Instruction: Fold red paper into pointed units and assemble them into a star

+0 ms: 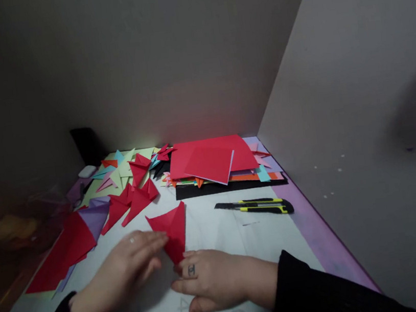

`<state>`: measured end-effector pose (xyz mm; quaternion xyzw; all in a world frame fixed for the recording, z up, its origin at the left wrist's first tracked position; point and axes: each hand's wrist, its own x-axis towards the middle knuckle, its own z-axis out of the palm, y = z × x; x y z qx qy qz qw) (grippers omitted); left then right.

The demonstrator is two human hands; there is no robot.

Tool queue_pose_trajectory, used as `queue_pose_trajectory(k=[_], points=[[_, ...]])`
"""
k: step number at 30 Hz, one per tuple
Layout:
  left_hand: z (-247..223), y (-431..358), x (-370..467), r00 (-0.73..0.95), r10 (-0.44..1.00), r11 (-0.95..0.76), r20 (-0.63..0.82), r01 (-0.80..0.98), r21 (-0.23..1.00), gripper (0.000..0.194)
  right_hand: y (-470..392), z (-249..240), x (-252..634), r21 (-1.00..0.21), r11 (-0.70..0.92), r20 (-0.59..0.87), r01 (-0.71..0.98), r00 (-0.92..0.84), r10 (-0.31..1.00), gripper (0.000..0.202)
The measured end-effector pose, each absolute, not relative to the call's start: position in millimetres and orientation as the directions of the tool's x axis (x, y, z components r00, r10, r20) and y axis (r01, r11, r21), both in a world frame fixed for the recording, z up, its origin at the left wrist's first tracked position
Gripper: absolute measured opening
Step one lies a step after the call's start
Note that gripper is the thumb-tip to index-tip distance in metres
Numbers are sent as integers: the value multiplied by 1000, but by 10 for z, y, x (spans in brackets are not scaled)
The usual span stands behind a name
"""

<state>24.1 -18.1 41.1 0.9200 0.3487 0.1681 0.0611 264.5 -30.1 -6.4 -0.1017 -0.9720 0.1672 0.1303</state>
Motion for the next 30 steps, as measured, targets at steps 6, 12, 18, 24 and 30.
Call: queue_pose_trajectory(k=[6,12,18,24,30], points=[[123,-489,269,796,603,-778,-52,601,184,54,-299,-70,2645,-360,917,218,170,-941,260,43],[74,-312,253,628,776,-621,-58,777,102,43,-308,-49,2669,-393,901,208,185,-936,283,42],[127,-58,185,494,869,-494,-25,869,9,39,-310,-65,2676,-422,885,208,195,-930,304,39],[129,-63,210,416,909,-416,-21,906,-73,40,-306,-32,2684,-455,867,176,203,-934,311,36],[166,-50,144,362,932,-362,-20,931,-47,44,-329,-48,2708,-499,843,176,201,-929,326,36]])
